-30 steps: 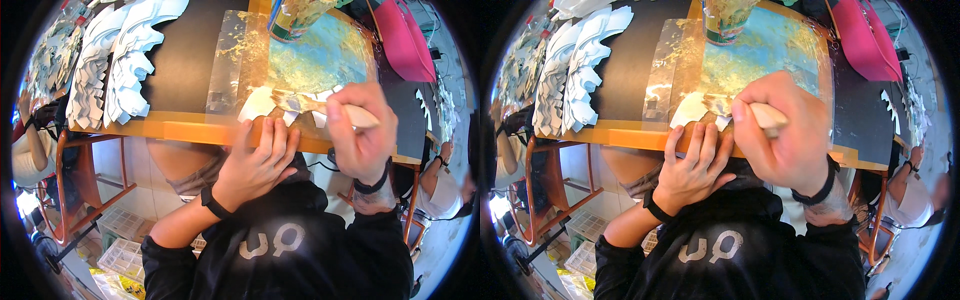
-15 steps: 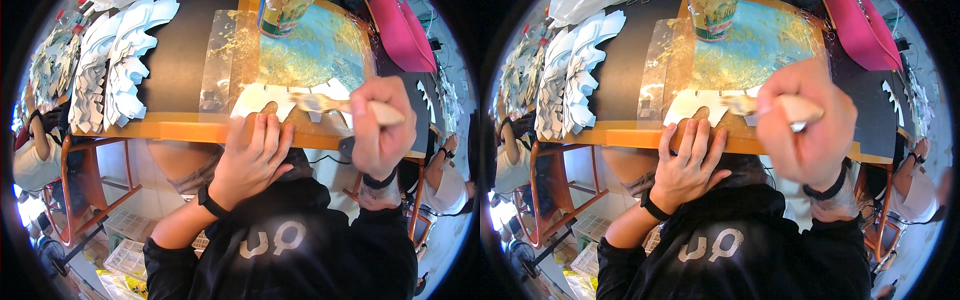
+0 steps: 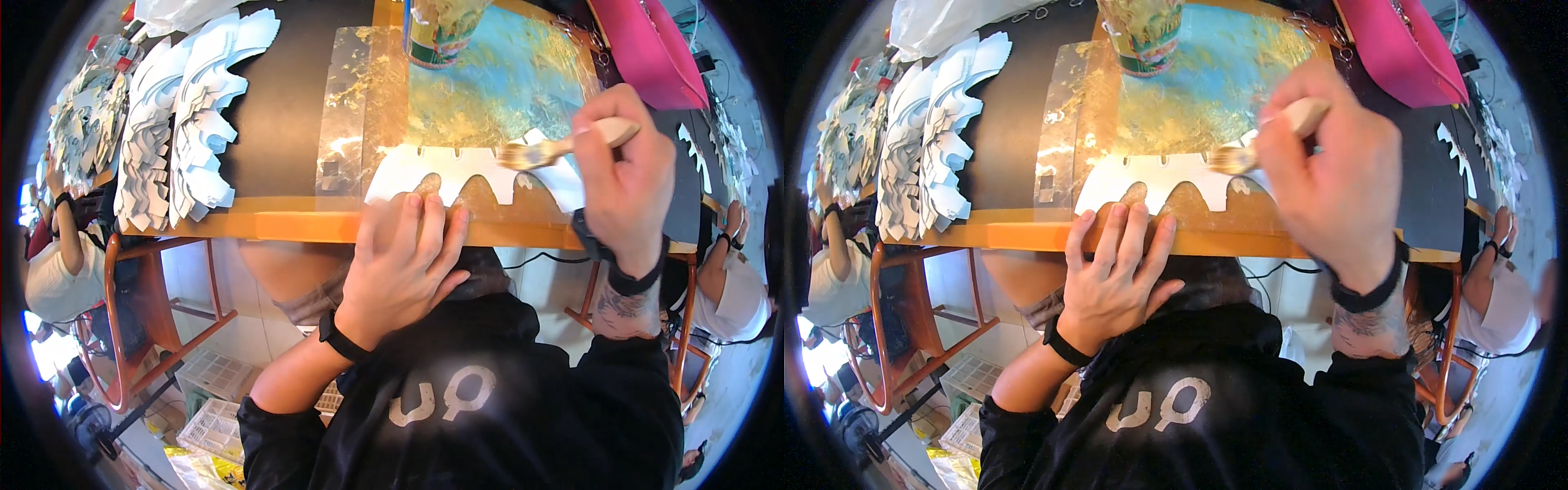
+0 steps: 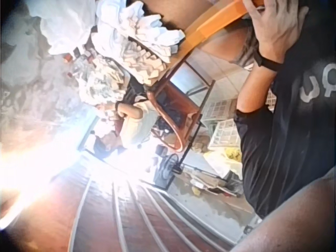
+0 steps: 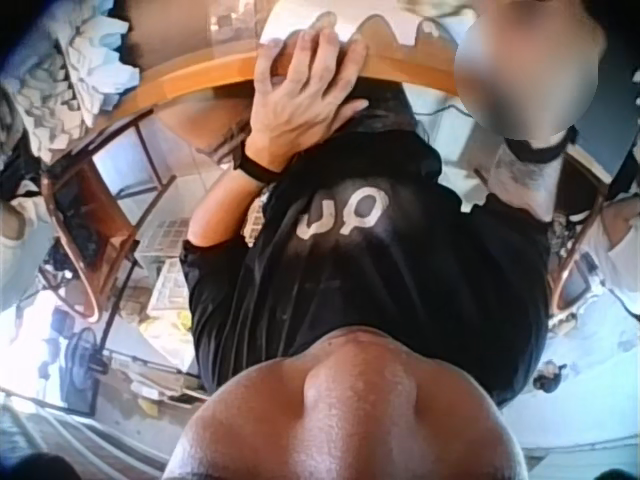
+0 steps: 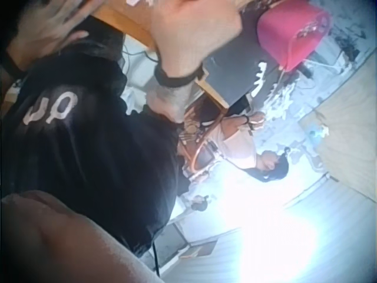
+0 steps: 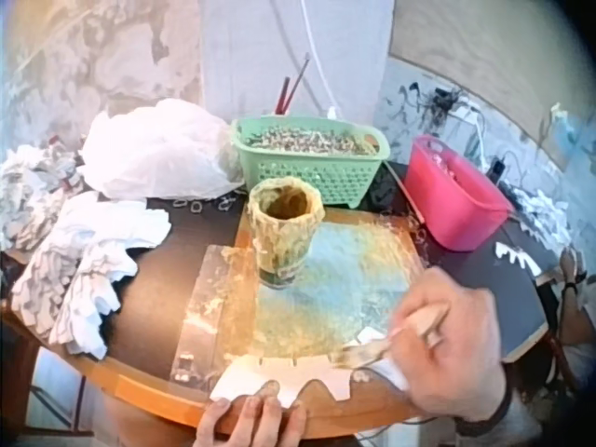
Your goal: The person applies a yellowish adhesive to white, bat-shaped cutouts using a brush. They then pick up small metal rings from a basket and place them onto the wet adhesive on the cutouts. The person repeats this process, handling the cutouts and rings one at a time.
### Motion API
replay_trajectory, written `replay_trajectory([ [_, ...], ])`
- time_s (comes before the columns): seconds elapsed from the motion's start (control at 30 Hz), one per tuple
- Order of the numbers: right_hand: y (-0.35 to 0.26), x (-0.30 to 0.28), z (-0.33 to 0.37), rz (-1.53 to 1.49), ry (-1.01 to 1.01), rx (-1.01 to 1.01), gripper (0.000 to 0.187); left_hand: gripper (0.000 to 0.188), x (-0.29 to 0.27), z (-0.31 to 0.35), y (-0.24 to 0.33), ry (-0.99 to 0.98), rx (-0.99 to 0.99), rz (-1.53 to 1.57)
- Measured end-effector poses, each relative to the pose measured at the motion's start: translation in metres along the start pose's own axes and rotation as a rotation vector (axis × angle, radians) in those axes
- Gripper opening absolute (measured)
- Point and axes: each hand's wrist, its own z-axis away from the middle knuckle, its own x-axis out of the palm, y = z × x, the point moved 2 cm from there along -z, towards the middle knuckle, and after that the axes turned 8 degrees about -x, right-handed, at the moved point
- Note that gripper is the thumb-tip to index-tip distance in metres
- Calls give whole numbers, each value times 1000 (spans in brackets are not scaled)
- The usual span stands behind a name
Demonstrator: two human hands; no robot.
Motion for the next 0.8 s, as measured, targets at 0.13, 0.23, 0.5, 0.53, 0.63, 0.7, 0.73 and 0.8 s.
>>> replay_trajectory([
  [0.13,12,-47,-19,-289,272,-67,14,67,-4,-4,0,6,7,6],
  [0.23,-1,-67,-60,-308,308,-158,18,68,-3,-4,1,28,7,-4],
  [0.5,-18,7,-146,-89,95,-365,9,69,-2,-2,-3,66,0,-18],
  [0.53,-11,11,-150,-90,84,-365,10,68,-2,-3,-3,69,8,-18],
  [0.63,-3,9,-152,-134,54,-243,10,67,-2,-2,-4,72,15,-5],
  [0.7,-22,-15,-148,-206,46,-2,10,66,-1,0,-5,76,14,2],
  [0.73,-27,-26,-151,-184,115,10,9,66,0,0,-6,76,13,4],
  [0.8,-23,-37,-150,-296,262,-97,9,66,0,1,-6,78,15,10],
])
